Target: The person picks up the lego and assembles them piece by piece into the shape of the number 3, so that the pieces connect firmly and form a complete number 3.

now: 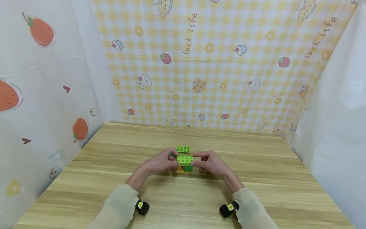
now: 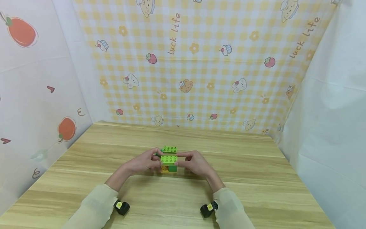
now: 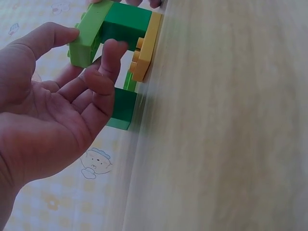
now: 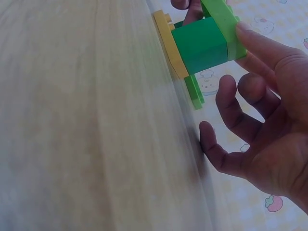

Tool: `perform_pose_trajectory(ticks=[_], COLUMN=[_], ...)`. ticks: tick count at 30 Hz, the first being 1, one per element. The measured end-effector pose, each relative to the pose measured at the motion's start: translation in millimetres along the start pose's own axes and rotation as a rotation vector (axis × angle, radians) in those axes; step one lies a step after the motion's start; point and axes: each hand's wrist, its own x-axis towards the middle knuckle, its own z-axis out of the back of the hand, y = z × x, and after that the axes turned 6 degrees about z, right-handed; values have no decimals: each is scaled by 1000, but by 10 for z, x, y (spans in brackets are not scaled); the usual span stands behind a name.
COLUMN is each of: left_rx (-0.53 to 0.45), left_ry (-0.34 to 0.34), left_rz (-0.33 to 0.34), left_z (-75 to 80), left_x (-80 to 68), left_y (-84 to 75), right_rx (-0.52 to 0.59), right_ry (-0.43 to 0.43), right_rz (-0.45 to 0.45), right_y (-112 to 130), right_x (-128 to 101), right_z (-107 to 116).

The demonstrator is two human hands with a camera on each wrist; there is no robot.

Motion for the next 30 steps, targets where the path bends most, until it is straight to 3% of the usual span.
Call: perform_pose_trajectory(ticks=[17,24,30], left_rx=[46,121,89], left_ry=[-7,-75,-145], left_rz=[-1,-13,-34], left_z=[55,88,145], left_x=[-34,-58,-83], left_y=[-29,-42,-50], right_rx=[-1,-6,-21], right_ry=[12,23,22], right_rz=[-30,-21,-15], right_y=[82,78,48], right_x=[-18,-13,-3], right_z=[3,7,8])
